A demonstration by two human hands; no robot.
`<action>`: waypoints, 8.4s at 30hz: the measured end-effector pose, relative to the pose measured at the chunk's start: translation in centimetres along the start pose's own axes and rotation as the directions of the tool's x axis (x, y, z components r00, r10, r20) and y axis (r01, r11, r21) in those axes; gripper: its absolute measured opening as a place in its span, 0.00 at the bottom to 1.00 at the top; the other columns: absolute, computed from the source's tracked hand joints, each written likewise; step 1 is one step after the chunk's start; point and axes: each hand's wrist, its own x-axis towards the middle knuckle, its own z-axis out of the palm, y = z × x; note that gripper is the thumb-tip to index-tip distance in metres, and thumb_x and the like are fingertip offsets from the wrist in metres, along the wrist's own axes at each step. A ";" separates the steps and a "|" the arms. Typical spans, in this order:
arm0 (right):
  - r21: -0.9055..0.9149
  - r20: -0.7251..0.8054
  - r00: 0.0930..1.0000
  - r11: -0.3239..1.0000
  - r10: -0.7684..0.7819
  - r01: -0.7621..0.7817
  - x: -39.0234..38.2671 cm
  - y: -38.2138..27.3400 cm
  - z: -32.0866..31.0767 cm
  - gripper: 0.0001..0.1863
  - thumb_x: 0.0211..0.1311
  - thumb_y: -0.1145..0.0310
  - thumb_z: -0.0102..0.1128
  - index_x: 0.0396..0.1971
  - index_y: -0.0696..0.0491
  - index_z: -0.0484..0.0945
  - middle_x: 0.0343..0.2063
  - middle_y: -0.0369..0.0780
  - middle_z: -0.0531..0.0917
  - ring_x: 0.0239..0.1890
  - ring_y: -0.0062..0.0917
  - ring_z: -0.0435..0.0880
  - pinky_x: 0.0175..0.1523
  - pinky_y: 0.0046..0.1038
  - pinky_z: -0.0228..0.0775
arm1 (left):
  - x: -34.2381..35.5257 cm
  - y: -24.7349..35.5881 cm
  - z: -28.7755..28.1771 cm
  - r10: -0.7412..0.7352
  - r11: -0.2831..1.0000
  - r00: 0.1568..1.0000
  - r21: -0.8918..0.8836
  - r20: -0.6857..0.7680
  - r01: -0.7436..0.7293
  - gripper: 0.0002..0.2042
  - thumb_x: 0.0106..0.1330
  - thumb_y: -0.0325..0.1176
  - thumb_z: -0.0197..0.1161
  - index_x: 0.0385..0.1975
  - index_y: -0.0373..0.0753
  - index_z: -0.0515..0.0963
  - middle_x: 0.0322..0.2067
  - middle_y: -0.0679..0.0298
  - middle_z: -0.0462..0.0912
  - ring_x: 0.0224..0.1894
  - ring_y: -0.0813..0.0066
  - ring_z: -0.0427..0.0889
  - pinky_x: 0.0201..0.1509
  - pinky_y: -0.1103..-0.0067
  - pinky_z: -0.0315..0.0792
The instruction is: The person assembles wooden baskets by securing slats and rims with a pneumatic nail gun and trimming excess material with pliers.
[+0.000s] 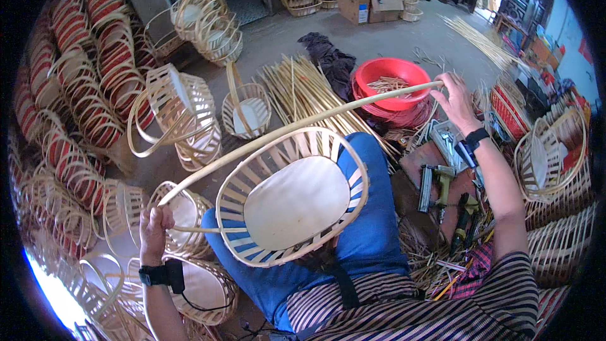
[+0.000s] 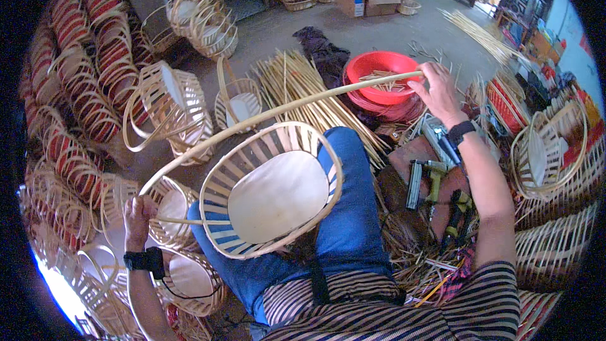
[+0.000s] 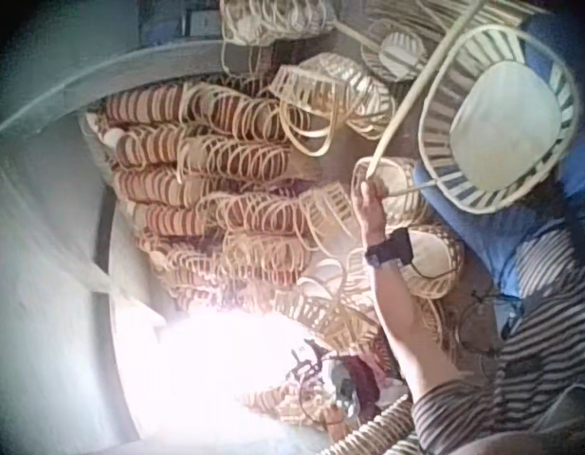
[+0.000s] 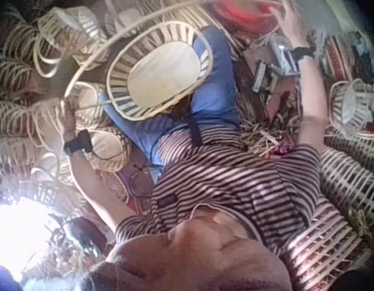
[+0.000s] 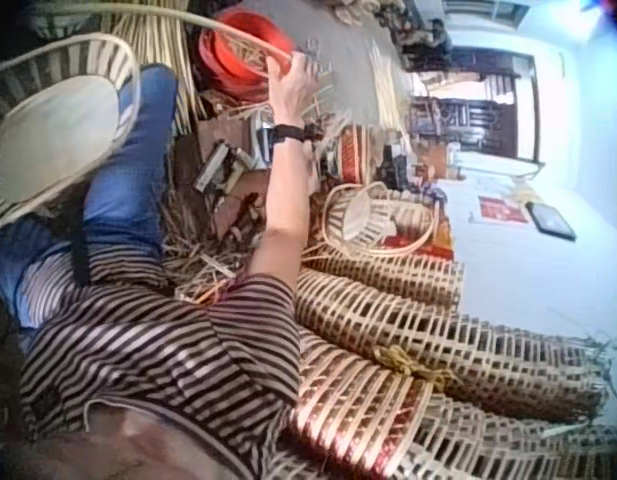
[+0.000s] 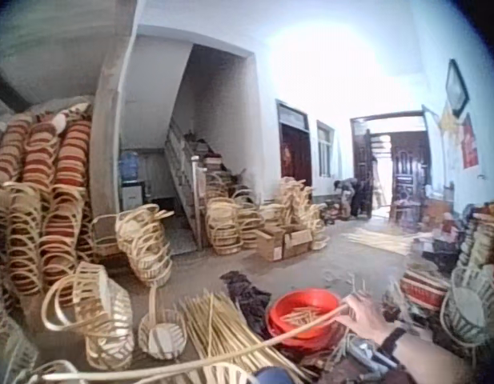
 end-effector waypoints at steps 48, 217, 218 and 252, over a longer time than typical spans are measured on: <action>0.699 0.592 0.806 -0.502 0.006 -0.509 -1.9 -14.9 13.0 0.13 0.56 0.60 0.41 0.19 0.53 0.67 0.16 0.31 0.66 0.21 0.14 0.62 0.29 0.16 0.53 | 7.1 10.8 21.4 0.319 0.943 0.944 0.069 0.088 -0.325 0.11 0.49 0.26 0.53 0.34 0.37 0.68 0.31 0.62 0.70 0.33 0.72 0.69 0.35 0.76 0.64; 0.711 0.660 0.720 0.487 -0.214 -0.507 -10.1 -19.4 -3.3 0.07 0.39 0.76 0.55 0.23 0.58 0.72 0.19 0.43 0.76 0.23 0.34 0.76 0.29 0.26 0.67 | 5.9 9.4 20.8 -0.291 0.693 0.775 0.682 0.561 -0.233 0.34 0.42 0.38 0.59 0.52 0.41 0.54 0.39 0.49 0.63 0.45 0.54 0.63 0.42 0.63 0.60; 0.710 0.659 0.720 0.496 -0.218 -0.499 -10.1 -19.4 -3.3 0.07 0.39 0.76 0.55 0.23 0.58 0.72 0.20 0.43 0.76 0.23 0.34 0.76 0.29 0.26 0.67 | 5.9 9.4 20.8 -0.291 0.693 0.776 0.682 0.560 -0.232 0.34 0.42 0.38 0.59 0.52 0.41 0.54 0.39 0.50 0.63 0.45 0.54 0.63 0.42 0.63 0.60; 0.737 0.652 0.748 0.340 -0.126 -0.585 -5.4 -18.8 -1.5 0.13 0.42 0.75 0.52 0.33 0.60 0.72 0.29 0.43 0.77 0.33 0.29 0.76 0.41 0.25 0.65 | 0.5 7.9 20.0 -0.159 0.708 0.977 0.706 0.141 0.014 0.24 0.32 0.48 0.66 0.26 0.38 0.71 0.30 0.62 0.65 0.38 0.65 0.64 0.38 0.69 0.59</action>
